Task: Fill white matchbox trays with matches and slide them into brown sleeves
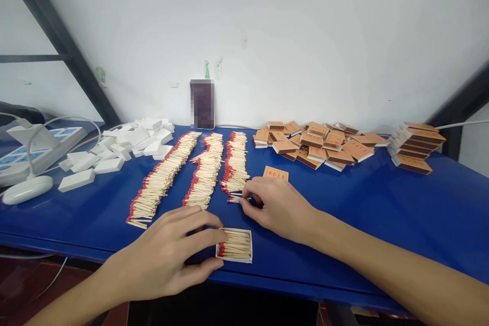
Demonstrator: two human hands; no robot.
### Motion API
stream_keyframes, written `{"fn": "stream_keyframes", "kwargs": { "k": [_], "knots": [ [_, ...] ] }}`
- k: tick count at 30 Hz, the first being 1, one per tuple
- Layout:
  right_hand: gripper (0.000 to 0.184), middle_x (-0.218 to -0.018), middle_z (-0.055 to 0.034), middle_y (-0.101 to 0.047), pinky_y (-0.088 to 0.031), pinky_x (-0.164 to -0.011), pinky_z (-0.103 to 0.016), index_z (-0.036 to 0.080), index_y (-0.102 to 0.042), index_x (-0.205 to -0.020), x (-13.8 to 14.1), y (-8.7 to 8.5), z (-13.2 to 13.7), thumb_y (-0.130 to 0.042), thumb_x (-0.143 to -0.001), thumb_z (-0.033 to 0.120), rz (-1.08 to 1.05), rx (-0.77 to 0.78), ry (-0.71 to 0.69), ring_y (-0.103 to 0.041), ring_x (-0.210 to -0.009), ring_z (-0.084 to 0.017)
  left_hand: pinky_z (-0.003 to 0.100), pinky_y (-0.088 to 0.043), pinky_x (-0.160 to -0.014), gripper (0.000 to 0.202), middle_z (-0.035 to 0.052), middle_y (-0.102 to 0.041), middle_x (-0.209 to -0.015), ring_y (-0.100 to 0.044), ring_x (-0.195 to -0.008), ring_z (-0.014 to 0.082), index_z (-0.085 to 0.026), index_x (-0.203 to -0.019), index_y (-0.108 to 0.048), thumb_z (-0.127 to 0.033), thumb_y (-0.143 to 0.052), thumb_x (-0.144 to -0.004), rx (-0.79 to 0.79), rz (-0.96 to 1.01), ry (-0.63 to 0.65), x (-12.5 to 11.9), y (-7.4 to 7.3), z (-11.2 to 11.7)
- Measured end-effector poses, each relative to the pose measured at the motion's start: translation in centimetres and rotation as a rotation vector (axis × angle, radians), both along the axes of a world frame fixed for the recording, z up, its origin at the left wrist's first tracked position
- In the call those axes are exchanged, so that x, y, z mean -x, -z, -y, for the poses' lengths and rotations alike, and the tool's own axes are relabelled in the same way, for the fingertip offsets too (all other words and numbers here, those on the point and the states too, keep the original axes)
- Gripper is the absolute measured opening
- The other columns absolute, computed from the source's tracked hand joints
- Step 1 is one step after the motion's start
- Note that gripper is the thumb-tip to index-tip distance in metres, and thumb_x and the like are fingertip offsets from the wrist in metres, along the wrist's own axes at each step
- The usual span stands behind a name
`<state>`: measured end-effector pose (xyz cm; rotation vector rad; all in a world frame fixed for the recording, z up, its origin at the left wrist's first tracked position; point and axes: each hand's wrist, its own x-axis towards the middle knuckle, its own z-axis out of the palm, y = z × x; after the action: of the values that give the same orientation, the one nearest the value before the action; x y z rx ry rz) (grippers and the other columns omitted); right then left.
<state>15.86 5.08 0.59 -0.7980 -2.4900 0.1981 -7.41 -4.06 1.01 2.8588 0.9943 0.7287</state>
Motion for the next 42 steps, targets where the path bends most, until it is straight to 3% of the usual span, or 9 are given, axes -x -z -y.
{"fn": "stream_keyframes", "kwargs": {
  "k": [11,38,42],
  "knots": [
    [0.016,-0.060,0.0032,-0.052,-0.035,-0.051,-0.023,0.018,-0.063,-0.077,-0.37,0.12,-0.32,-0.056,-0.091,0.019,0.023,0.167,-0.009,-0.045,-0.052,-0.011,0.033,-0.052,-0.079,0.018,0.0041,-0.066,-0.104,-0.062,-0.085,0.0184,-0.019,-0.110,-0.064,-0.028,-0.060,-0.096,0.015,0.004,0.008,0.10,0.16,0.01],
    [0.019,-0.059,0.0036,-0.051,-0.036,-0.051,-0.023,0.018,-0.062,-0.074,-0.82,-0.63,-0.72,-0.058,-0.092,0.023,0.047,0.159,-0.023,-0.046,-0.053,-0.011,0.035,-0.053,-0.079,0.018,0.0032,-0.065,-0.105,-0.061,-0.086,0.0186,-0.019,-0.111,-0.063,-0.029,-0.059,-0.097,0.024,0.000,0.003,0.18,0.22,-0.06],
    [0.017,-0.060,0.0038,-0.050,-0.036,-0.050,-0.022,0.018,-0.065,-0.081,-0.93,-0.62,-0.59,-0.058,-0.094,0.025,0.018,0.179,-0.077,-0.045,-0.053,-0.011,0.036,-0.054,-0.079,0.018,0.0033,-0.065,-0.105,-0.061,-0.086,0.0186,-0.019,-0.111,-0.063,-0.030,-0.058,-0.097,0.032,-0.008,0.004,0.22,0.28,-0.04]
  ]
}}
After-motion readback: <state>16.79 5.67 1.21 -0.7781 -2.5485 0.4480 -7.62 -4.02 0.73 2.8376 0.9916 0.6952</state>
